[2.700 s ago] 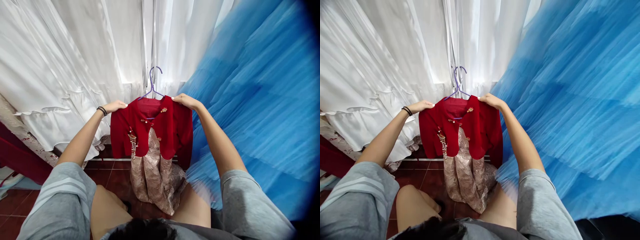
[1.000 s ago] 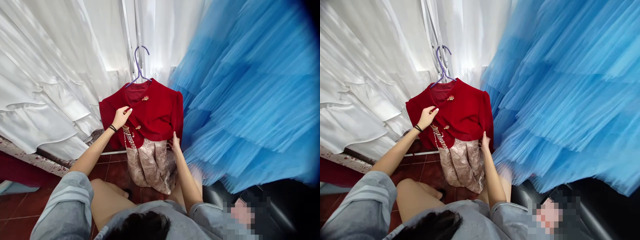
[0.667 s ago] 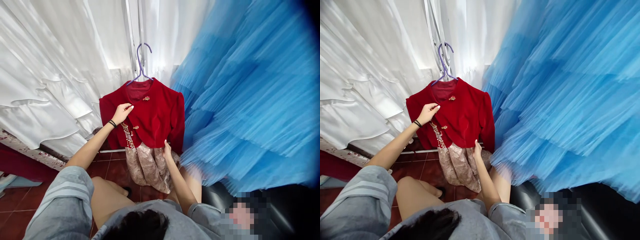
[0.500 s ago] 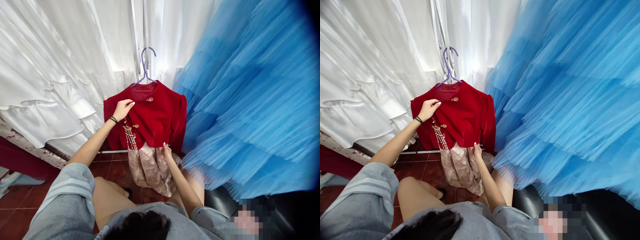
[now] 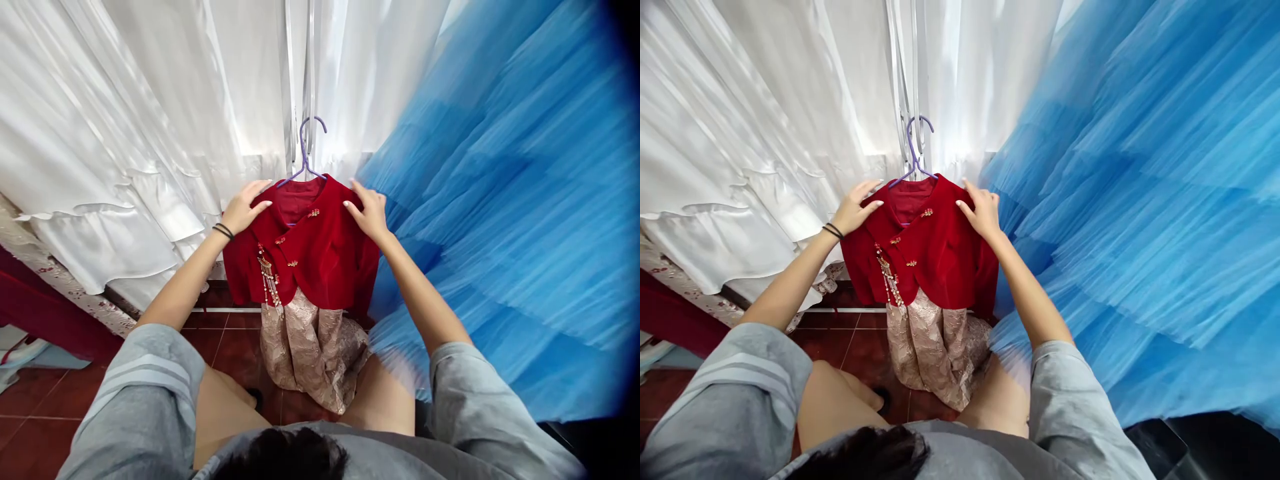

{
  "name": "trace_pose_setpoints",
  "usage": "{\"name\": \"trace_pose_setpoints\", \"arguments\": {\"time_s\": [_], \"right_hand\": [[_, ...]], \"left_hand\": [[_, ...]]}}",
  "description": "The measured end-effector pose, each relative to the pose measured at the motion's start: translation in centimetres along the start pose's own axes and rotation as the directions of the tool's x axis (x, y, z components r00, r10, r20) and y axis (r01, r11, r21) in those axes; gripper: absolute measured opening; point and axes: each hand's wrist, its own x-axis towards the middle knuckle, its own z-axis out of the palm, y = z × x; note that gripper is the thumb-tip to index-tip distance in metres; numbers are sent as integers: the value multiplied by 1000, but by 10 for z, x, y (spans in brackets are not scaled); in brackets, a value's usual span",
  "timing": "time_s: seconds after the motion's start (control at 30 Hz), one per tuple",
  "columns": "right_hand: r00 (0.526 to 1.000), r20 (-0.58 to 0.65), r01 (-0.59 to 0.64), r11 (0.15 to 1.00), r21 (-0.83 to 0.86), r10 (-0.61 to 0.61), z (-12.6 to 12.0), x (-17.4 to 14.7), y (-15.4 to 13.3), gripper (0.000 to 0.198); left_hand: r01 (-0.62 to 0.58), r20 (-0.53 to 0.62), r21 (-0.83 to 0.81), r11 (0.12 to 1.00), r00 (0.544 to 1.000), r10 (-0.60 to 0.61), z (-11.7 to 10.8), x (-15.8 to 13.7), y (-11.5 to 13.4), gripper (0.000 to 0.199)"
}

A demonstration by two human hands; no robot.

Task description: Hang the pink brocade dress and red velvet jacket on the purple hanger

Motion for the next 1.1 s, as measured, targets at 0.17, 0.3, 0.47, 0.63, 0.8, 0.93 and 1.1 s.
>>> {"name": "trace_pose_setpoints", "arguments": {"time_s": [0.17,0.3,0.47,0.63,0.8,0.93,1.1], "right_hand": [[997,67,-44,998,-38,47,-17,38,-3,40],[931,347,-98,993,-61,114,-21,79,-8,27],[617,717,-392,917,-76,323,-7,96,-7,18],[987,47,-159,984,80,156,-16,38,-17,32],[937,-36,-349,925,-150,347,1,-54,-54,51],[881,232,-367,905,-214,412,14,-71,-78,32],[931,167,-332,943,24,323,10,-48,-113,40]], "left_hand": [[202,-47,-139,969,976,-211,8,28,14,32],[564,227,-391,727,825,-518,0,54,-1,26],[807,594,-277,521,570,-567,-4,60,-13,34],[379,185,-22,925,911,-369,-17,13,-17,53],[66,10,225,972,998,-70,-13,-43,-14,61],[-191,232,294,936,965,124,10,-35,13,46],[-257,291,244,935,939,182,24,11,40,38]]}}
